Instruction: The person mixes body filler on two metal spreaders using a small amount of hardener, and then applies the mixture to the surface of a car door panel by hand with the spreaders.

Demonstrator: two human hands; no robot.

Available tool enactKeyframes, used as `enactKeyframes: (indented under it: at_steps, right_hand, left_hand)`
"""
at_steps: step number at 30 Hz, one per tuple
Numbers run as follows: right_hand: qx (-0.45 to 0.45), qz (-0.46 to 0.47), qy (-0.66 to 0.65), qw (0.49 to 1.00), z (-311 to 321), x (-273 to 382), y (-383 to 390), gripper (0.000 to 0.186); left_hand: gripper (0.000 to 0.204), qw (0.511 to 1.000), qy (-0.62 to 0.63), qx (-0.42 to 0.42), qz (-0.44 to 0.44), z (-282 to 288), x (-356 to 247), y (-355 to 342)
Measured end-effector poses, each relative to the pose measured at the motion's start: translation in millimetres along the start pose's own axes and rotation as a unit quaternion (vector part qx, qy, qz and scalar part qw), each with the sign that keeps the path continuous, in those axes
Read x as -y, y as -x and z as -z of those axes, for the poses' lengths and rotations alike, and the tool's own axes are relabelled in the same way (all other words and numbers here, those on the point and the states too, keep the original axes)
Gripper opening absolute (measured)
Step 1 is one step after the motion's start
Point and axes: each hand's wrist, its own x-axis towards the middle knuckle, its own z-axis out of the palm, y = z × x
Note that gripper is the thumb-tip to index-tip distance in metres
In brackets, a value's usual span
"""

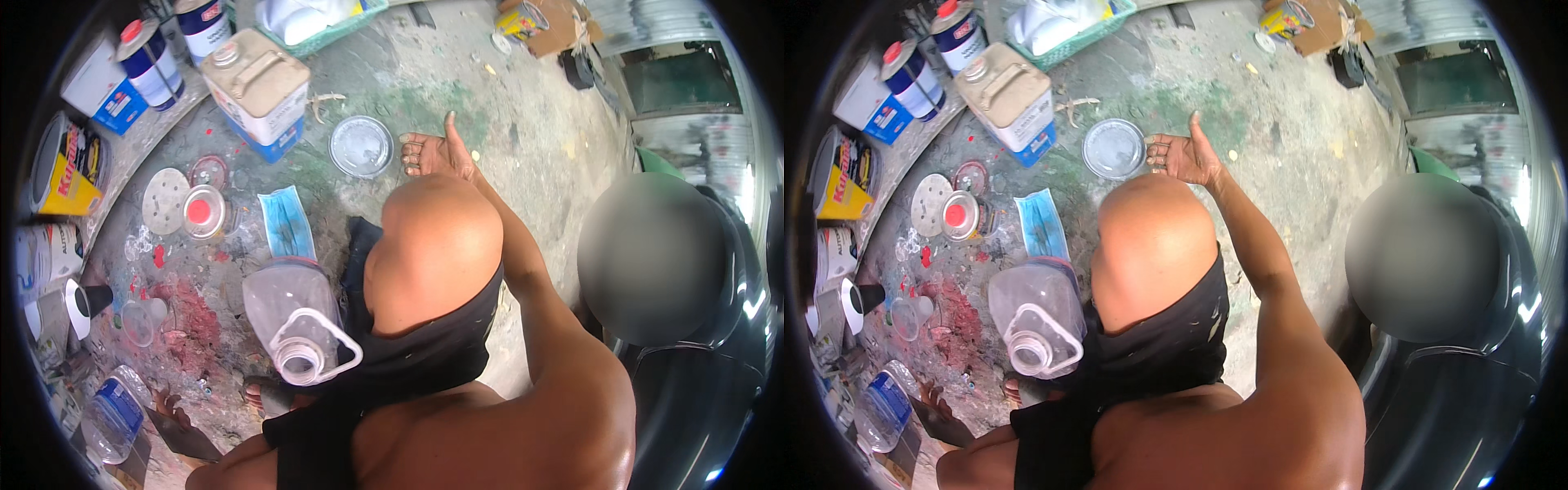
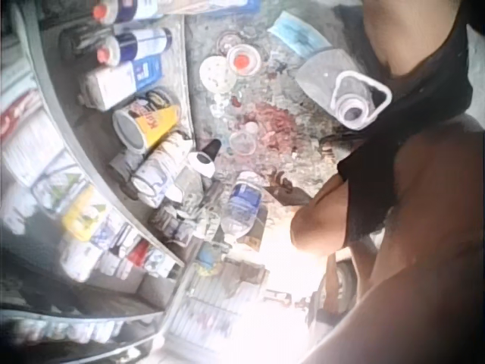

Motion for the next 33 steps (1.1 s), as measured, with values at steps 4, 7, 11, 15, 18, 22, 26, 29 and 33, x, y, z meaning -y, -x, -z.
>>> enactKeyframes:
  at_steps: [4,7,11,15,18,22,26,29,33]
  right_hand:
    - [0.067,-0.030,0.436,0.897,-4,-75,25,0.054]
    - [-0.006,-0.069,0.629,0.774,-47,-126,88,0.034]
    - [-0.046,-0.030,0.572,0.818,-52,-112,113,0.044]
    - [-0.062,-0.096,0.529,0.841,-38,-109,131,0.050]
    - [0.002,-0.145,0.455,0.878,-25,-130,142,0.048]
    - [0.011,-0.006,0.337,0.942,-11,-157,153,0.034]
    - [-0.023,0.019,0.289,0.957,-3,-162,150,0.022]
    - [0.120,0.001,0.422,0.898,11,-137,133,0.020]
    - [0.094,0.152,0.515,0.839,64,-143,73,0.030]
  left_hand:
    - [0.034,0.999,-0.039,-0.014,-0.003,1,-19,22]
    - [0.034,0.998,-0.061,-0.013,0.003,-14,-28,32]
    - [0.034,0.996,-0.092,0.002,-0.003,-46,-42,41]
    - [0.034,0.989,-0.145,0.033,-0.006,-77,-56,44]
    - [0.034,0.983,-0.177,0.053,-0.007,-97,-64,46]
    - [0.034,0.975,-0.208,0.075,-0.009,-117,-79,50]
    - [0.034,0.970,-0.227,0.087,-0.001,-127,-86,57]
    - [0.034,0.968,-0.233,0.095,0.006,-129,-89,60]
    - [0.033,0.969,-0.224,0.102,0.013,-121,-89,64]
